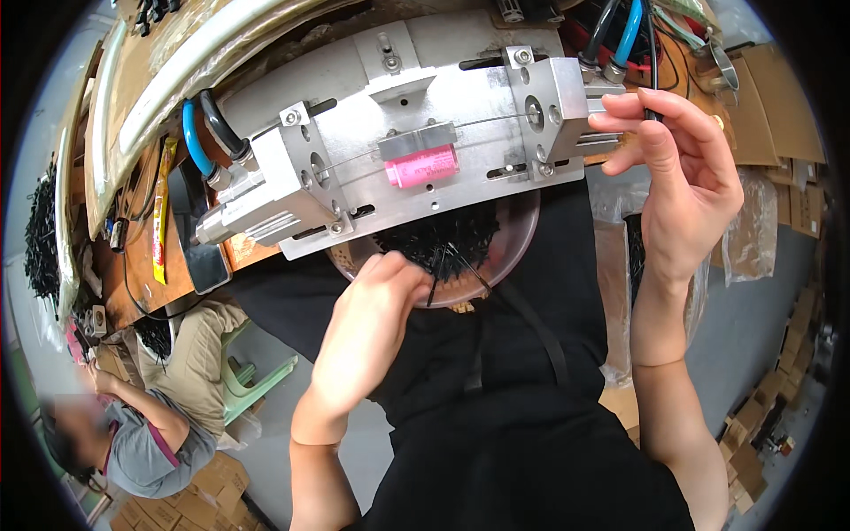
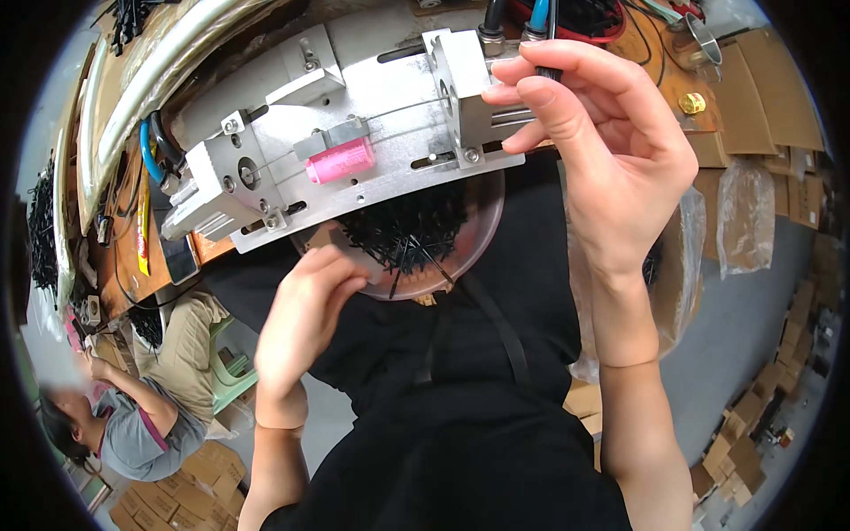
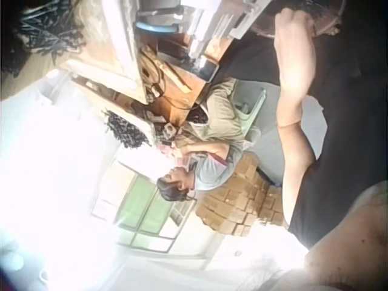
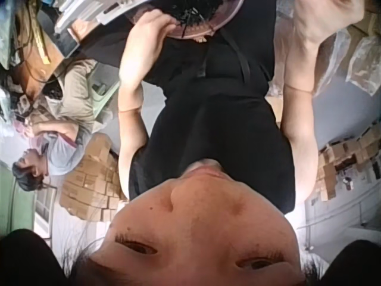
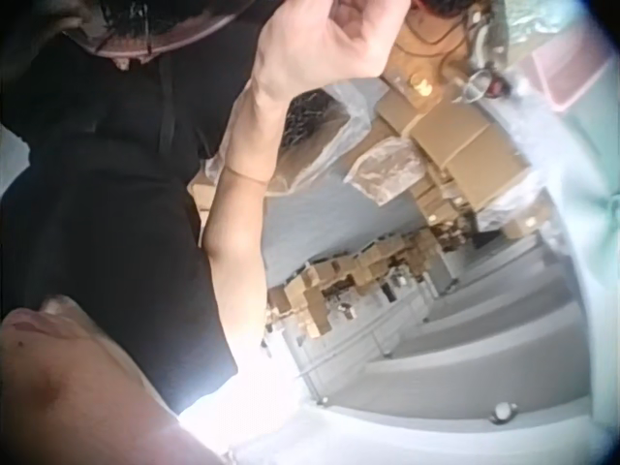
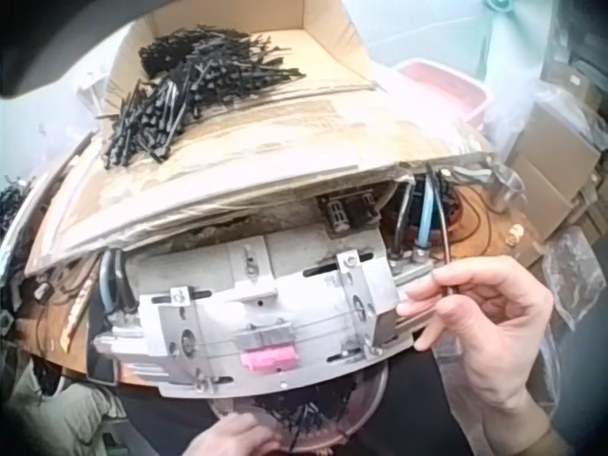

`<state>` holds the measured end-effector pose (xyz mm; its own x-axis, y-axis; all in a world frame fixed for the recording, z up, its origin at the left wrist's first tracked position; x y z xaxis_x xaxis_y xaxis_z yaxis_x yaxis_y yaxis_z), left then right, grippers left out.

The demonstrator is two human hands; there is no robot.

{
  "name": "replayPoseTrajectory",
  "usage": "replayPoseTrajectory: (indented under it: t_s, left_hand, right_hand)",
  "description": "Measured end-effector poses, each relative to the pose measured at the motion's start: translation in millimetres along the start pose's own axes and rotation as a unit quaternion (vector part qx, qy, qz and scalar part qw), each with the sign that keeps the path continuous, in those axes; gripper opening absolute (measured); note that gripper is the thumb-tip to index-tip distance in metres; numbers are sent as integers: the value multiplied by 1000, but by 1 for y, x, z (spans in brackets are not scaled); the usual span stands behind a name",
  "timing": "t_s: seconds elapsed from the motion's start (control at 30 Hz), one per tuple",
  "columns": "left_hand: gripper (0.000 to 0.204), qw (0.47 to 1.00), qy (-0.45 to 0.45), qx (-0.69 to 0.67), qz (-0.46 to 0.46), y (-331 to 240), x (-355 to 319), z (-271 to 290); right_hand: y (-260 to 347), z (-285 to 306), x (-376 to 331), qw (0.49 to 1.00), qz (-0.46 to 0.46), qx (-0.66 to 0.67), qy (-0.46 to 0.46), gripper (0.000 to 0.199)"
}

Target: The person repeatedly picks up black cable ties from a pile on a table and inserts them into a metal jig. They manipulate the ties within the jig to secure them, then place the finished items into a clear bowl below. The process is continuous and repetitive throughout the clip.

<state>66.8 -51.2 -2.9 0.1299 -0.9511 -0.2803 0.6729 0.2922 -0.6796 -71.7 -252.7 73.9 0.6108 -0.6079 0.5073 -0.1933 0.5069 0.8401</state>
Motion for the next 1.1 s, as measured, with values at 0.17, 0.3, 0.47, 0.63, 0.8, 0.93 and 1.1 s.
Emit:
replayPoseTrajectory:
  t_s: [0.17, 0.3, 0.47, 0.63, 0.8, 0.93, 1.1]
  left_hand:
    - [13, 999, -17, -7, 44, 70, 55, -66]
    - [13, 998, -55, 31, -13, 86, 85, -79]
    - [14, 999, -28, -40, 24, 101, 87, -84]
    - [14, 998, -10, -54, 3, 94, 66, -83]
    - [16, 993, -54, -107, 8, 82, 53, -72]
    - [15, 995, -12, -87, 53, 63, 47, -62]
    - [15, 994, -43, -104, 3, 70, 38, -73]
  right_hand:
    - [4, 5, -3, 1000, 6, 3, -11, 22]
    - [5, 20, -8, 1000, 15, -14, -19, 23]
    - [14, 34, -15, 999, 19, -32, -23, 26]
    - [25, 8, -38, 997, 16, -66, 31, 33]
    - [22, -61, -52, 976, 46, -156, 147, 51]
    - [11, -96, -53, 969, 68, -173, 165, 60]
    - [-6, -112, -51, 961, 40, -199, 189, 60]
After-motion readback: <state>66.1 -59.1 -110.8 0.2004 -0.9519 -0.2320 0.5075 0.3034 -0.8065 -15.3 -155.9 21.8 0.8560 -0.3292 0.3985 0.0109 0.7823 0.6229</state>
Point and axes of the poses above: each hand's wrist, its own x-axis towards the middle knuckle, its own z-axis out of the back of the hand, y = z × x, the point moved 7 cm from there along x, towards the middle knuckle, and after that the axes turned 7 degrees about y, right-handed, at the moved point
